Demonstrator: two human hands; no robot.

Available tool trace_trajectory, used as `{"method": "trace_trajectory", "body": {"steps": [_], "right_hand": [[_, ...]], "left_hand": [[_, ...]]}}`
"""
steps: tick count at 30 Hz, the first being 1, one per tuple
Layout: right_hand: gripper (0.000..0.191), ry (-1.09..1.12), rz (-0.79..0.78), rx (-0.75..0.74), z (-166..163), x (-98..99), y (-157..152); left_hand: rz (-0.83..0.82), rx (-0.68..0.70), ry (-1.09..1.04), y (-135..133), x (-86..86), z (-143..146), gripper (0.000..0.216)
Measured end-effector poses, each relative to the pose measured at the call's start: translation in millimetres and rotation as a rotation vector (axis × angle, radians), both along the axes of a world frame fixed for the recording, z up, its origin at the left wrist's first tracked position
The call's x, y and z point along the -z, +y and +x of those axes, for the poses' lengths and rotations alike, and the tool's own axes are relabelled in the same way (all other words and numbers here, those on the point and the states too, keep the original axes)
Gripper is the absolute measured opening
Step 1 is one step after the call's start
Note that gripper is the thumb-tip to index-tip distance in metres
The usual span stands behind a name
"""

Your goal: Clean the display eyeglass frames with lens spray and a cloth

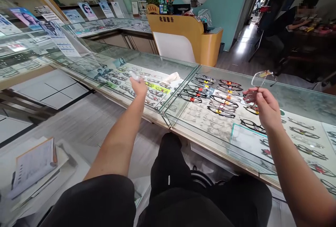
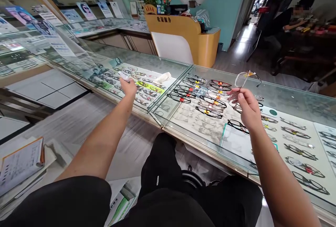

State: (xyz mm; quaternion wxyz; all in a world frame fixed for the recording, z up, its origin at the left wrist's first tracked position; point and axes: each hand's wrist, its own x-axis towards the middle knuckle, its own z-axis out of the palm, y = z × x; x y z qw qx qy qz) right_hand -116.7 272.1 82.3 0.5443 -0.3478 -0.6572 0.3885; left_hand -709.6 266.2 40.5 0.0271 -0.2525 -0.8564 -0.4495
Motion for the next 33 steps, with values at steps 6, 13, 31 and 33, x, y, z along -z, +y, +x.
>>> {"method": "trace_trajectory", "body": {"steps": [6, 13, 31, 33], "right_hand": [[0.037, 0.02, -0.02, -0.004, 2, 3.2, 2], [0.037, 0.007, -0.021, 0.007, -1, -2.1, -2], [0.038, -0.073, 0.011, -0.032, -6, -1.2, -3], [0.037, -0.072, 0.013, -0.04, -6, -1.2, -2]], "left_hand": [[-0.03, 0.026, -0.018, 1, 2.5, -1, 0.041], [0.058, -0.012, 0.133, -11, -8.7, 26, 0.06], [-0.566, 0.545, 0.464, 136, -28.6, 101, 0.029], [-0.594, 0.508, 0.404, 146, -29.1, 97, 0.033]]}}
